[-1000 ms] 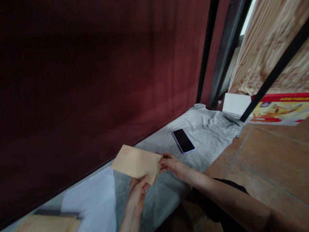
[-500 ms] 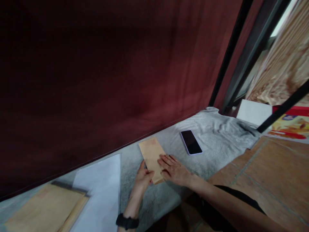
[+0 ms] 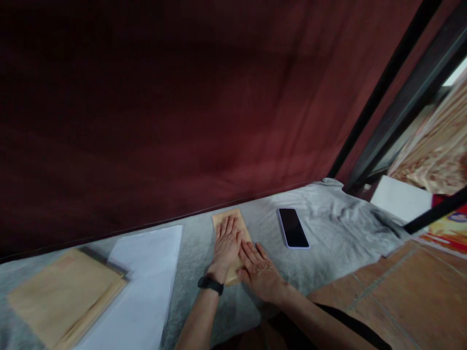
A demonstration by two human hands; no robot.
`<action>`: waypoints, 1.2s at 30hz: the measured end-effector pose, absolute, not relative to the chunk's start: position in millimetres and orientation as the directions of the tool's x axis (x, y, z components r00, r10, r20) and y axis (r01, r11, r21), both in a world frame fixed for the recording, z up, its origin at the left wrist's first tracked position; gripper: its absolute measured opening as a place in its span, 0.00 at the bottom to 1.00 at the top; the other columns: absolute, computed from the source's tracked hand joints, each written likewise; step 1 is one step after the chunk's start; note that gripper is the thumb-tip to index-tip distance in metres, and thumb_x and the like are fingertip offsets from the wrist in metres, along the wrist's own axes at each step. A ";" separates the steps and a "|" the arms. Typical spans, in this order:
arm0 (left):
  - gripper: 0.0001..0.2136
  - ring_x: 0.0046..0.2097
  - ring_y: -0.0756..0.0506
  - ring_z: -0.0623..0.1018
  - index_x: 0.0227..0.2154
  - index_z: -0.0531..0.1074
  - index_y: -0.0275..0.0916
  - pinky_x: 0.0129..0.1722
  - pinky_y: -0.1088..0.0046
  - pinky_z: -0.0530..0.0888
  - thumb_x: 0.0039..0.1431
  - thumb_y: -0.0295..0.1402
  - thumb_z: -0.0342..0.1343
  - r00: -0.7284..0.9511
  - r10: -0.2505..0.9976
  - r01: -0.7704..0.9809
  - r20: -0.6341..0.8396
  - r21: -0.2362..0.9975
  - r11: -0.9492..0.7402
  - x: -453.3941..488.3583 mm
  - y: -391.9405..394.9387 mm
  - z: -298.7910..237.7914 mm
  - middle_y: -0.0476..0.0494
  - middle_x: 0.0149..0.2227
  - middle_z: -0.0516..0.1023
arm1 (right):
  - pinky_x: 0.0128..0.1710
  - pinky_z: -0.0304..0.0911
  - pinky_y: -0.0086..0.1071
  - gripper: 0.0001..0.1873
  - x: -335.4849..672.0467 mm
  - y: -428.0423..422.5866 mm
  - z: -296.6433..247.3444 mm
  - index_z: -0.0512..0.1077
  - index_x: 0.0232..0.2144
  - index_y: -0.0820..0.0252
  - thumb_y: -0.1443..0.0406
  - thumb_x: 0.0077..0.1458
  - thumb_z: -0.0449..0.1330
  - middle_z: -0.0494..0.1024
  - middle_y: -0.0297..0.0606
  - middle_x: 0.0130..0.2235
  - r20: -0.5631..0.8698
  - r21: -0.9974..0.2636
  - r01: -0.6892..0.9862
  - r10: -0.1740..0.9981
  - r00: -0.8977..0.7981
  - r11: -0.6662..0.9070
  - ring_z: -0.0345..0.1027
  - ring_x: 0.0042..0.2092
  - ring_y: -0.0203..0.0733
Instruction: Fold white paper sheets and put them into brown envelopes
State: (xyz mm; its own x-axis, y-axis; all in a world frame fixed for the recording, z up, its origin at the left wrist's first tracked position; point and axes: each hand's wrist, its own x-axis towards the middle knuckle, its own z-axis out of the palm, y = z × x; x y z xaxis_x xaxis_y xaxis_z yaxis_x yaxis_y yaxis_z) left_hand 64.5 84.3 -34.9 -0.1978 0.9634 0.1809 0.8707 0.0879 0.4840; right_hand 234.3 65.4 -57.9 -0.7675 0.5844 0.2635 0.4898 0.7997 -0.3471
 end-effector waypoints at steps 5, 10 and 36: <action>0.25 0.73 0.42 0.51 0.66 0.60 0.42 0.71 0.57 0.39 0.67 0.35 0.42 -0.165 0.971 0.886 0.174 0.459 0.068 42.1 120.1 -41.9 0.43 0.70 0.58 | 0.70 0.41 0.52 0.36 235.9 68.1 -55.9 0.51 0.70 0.65 0.61 0.65 0.54 0.51 0.50 0.71 0.207 -0.353 0.479 0.566 -0.798 0.804 0.45 0.71 0.54; 0.24 0.72 0.44 0.54 0.65 0.62 0.46 0.71 0.59 0.40 0.66 0.35 0.44 -0.096 0.982 0.886 0.164 0.464 0.009 36.6 124.2 -41.2 0.46 0.69 0.61 | 0.71 0.40 0.49 0.35 241.2 76.0 -45.0 0.53 0.70 0.65 0.56 0.67 0.53 0.51 0.51 0.71 0.128 -0.439 0.448 0.547 -0.827 0.779 0.44 0.72 0.51; 0.17 0.65 0.39 0.68 0.53 0.74 0.45 0.68 0.55 0.57 0.62 0.32 0.53 -0.317 0.934 0.585 0.162 0.809 0.058 83.2 -20.4 -43.8 0.40 0.61 0.73 | 0.67 0.52 0.43 0.22 251.4 74.9 -25.4 0.70 0.60 0.57 0.68 0.67 0.51 0.73 0.42 0.61 0.204 -0.499 0.391 0.544 -0.814 0.773 0.63 0.63 0.45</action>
State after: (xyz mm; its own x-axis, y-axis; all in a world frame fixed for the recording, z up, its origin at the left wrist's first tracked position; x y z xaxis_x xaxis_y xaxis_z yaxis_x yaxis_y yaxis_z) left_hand 83.2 -20.4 -43.8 -0.3173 0.9344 0.1620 0.5852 0.0585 0.8088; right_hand 251.4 74.9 -25.4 -0.8140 0.5439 0.2041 0.3914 0.7731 -0.4991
